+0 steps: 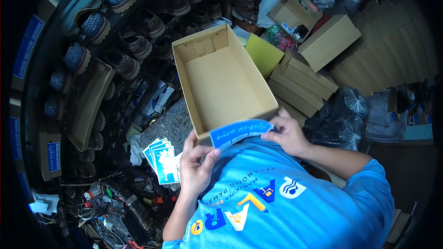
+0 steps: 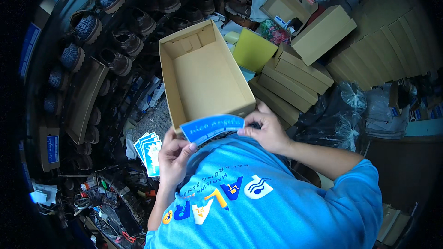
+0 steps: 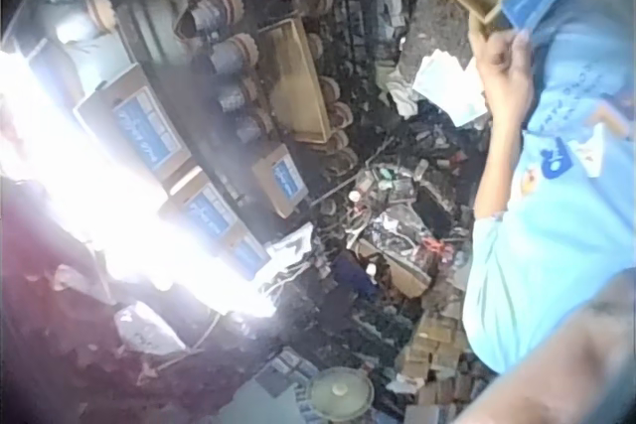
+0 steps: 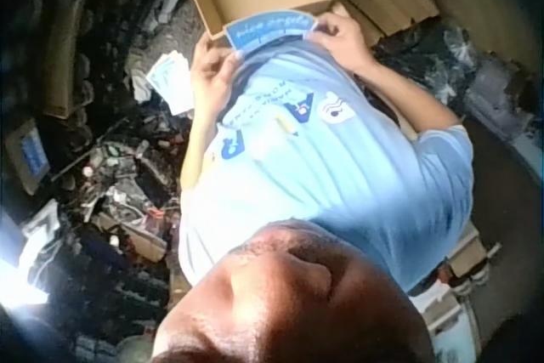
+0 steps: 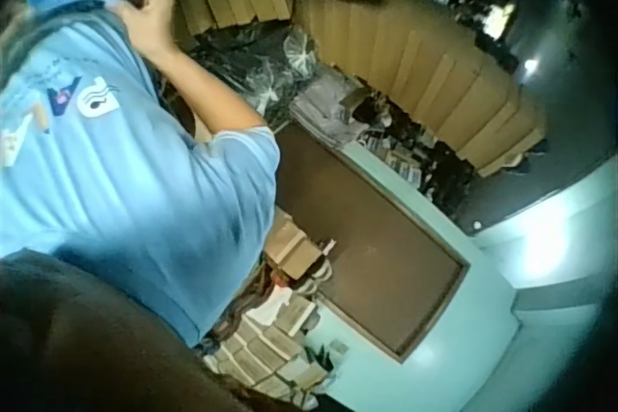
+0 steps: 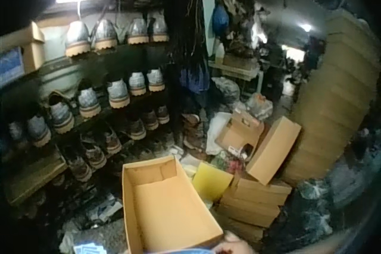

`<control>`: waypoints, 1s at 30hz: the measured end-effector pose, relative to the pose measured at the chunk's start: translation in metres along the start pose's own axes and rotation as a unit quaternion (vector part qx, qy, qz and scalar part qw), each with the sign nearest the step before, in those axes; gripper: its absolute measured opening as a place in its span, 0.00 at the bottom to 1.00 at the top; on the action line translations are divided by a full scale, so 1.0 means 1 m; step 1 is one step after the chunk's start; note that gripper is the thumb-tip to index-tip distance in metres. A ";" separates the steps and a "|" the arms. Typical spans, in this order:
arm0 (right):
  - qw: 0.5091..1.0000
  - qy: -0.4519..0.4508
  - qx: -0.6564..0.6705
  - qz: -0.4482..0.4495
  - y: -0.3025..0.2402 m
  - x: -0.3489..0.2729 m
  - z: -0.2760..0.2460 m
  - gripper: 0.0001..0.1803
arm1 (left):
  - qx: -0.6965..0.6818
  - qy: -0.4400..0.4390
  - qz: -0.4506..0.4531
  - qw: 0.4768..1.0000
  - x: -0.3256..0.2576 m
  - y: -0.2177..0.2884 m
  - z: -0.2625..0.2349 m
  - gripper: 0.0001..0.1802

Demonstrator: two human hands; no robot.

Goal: Packing shoes into boxes, including tying laces, wrapping in tissue, and applying brand labels.

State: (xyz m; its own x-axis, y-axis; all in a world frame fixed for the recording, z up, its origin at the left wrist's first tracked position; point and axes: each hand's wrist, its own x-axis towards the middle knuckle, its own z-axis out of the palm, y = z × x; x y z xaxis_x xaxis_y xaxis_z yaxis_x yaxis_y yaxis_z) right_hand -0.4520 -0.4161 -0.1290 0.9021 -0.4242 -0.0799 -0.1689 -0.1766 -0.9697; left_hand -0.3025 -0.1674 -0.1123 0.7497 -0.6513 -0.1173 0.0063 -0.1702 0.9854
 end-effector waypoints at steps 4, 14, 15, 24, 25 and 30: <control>0.993 0.036 0.018 -0.107 -0.041 0.058 -0.002 0.09 | 0.020 0.107 0.132 0.985 0.045 0.039 -0.012 0.11; 0.991 0.076 -0.060 -0.097 -0.090 0.130 -0.003 0.11 | 0.118 0.183 0.128 0.967 0.114 0.061 -0.028 0.12; 0.989 0.079 -0.064 -0.103 -0.090 0.132 -0.004 0.11 | 0.106 0.178 0.139 0.968 0.115 0.063 -0.027 0.13; 0.987 0.074 -0.058 -0.134 -0.081 0.144 -0.006 0.08 | 0.175 0.205 0.188 0.944 0.123 0.061 -0.024 0.11; 0.986 0.083 -0.055 -0.137 -0.080 0.144 -0.006 0.10 | 0.179 0.205 0.190 0.943 0.123 0.062 -0.024 0.11; 0.984 0.095 -0.071 -0.136 -0.083 0.142 -0.005 0.11 | 0.204 0.203 0.198 0.937 0.123 0.060 -0.027 0.11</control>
State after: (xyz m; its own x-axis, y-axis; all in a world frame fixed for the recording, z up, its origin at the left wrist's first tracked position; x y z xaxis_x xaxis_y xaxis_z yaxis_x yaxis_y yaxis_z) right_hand -0.3122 -0.4663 -0.0583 0.8330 -0.5007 0.2354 0.0021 -0.4225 -0.9063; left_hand -0.1919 -0.2384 -0.0639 0.8299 -0.4023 0.3866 -0.5178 -0.2975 0.8021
